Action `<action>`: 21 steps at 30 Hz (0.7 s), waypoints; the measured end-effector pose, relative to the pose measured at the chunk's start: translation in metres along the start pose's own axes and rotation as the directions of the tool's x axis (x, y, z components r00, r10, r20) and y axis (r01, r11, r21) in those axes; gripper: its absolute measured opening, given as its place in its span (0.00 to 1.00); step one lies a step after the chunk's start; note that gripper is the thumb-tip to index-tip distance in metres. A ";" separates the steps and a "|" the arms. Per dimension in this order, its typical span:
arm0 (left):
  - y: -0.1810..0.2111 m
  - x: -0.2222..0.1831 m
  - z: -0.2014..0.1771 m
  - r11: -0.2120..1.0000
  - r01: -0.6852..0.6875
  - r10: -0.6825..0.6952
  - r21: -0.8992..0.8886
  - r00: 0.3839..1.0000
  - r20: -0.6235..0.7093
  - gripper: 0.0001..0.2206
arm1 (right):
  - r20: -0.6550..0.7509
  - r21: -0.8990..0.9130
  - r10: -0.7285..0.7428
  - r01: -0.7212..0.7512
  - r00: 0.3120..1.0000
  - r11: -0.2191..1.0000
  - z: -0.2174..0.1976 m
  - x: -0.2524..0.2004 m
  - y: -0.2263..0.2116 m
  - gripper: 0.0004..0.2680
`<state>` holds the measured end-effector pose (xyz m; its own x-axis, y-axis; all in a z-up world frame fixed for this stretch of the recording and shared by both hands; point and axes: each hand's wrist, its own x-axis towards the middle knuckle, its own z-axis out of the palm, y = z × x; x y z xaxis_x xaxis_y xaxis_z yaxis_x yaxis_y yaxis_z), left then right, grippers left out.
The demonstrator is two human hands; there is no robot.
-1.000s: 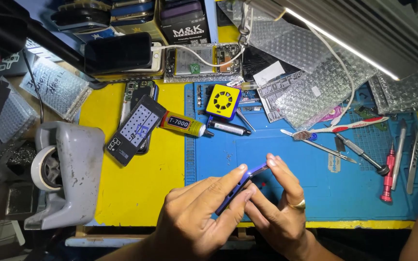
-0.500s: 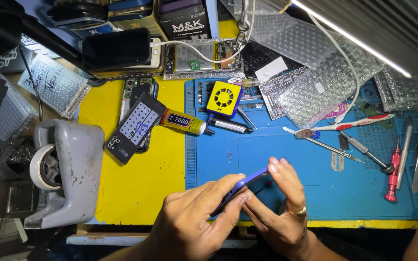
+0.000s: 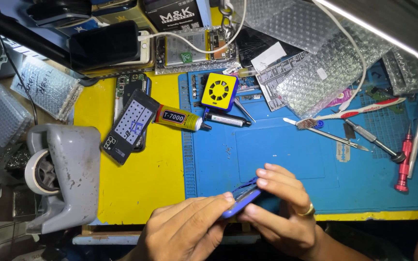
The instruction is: Disassembling and inspecting the internal components of a smartphone at a repair station, including prying the back cover and using tweezers.
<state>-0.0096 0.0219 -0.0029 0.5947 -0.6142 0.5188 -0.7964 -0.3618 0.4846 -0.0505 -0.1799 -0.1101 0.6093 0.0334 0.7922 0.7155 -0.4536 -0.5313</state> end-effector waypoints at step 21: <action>-0.002 0.008 -0.010 0.980 -0.179 0.167 0.087 0.978 0.127 0.12 | 0.036 0.307 0.135 -0.139 0.990 0.942 -0.004 0.055 -0.019 0.07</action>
<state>-0.0020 0.0251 0.0069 0.4342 -0.7499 0.4992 -0.8965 -0.3057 0.3206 -0.0322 -0.1728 -0.0551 0.7121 0.0038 0.7020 0.6936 -0.1587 -0.7027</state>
